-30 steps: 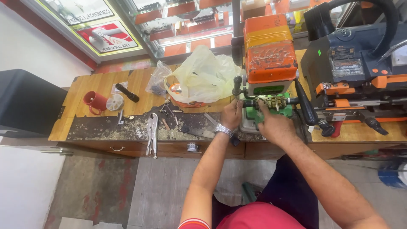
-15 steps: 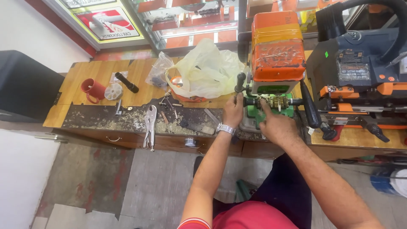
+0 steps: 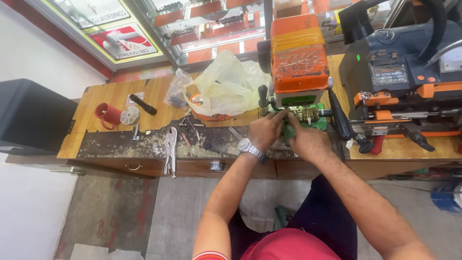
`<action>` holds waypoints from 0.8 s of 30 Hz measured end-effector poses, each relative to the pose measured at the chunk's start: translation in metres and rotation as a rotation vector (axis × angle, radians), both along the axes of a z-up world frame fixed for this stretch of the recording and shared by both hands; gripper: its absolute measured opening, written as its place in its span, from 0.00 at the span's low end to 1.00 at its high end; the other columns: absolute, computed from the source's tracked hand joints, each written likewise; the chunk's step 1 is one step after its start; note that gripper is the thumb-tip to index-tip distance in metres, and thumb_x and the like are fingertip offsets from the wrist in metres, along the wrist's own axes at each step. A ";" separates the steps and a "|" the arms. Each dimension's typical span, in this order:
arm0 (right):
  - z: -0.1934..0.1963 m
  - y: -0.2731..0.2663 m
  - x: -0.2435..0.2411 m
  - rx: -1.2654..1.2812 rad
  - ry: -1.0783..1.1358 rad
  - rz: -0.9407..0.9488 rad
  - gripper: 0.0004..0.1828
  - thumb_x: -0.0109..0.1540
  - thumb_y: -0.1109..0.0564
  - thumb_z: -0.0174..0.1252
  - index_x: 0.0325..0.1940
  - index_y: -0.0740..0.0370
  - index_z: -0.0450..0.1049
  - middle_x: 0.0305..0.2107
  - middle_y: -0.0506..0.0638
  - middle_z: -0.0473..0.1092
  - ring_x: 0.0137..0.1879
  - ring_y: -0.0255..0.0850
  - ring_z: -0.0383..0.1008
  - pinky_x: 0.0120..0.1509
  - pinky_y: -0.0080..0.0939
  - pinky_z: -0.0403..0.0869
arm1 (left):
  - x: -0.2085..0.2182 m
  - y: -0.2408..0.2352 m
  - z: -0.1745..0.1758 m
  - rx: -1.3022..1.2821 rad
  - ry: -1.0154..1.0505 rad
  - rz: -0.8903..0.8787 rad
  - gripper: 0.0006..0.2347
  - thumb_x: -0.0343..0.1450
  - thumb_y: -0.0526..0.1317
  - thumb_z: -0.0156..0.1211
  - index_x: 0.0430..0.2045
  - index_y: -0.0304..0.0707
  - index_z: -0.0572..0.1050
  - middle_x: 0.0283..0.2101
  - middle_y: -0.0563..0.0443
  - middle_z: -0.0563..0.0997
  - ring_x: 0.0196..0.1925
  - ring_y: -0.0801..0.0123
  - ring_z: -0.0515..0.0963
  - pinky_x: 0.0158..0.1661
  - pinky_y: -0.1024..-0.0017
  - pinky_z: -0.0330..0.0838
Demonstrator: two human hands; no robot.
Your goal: Duplicating a key using a machine and finishing the edges with a hand file.
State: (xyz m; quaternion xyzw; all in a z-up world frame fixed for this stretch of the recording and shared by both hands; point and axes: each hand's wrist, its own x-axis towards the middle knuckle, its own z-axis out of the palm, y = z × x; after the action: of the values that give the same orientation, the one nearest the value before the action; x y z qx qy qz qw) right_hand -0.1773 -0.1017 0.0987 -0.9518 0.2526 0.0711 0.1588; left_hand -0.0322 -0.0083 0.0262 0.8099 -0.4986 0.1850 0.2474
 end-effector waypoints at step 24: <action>-0.032 -0.011 -0.002 -0.022 -0.139 0.016 0.35 0.61 0.51 0.54 0.74 0.50 0.62 0.24 0.61 0.78 0.35 0.60 0.84 0.40 0.63 0.80 | 0.040 -0.029 0.013 0.238 -0.405 -0.245 0.09 0.71 0.43 0.54 0.38 0.68 0.79 0.19 0.63 0.80 0.20 0.70 0.82 0.19 0.69 0.74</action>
State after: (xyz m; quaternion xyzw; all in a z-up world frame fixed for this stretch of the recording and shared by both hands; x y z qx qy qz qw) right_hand -0.1795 -0.1131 0.0665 -0.9582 0.2340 0.0033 0.1648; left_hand 0.0077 -0.0372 0.0388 0.7134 -0.6506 0.2518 0.0660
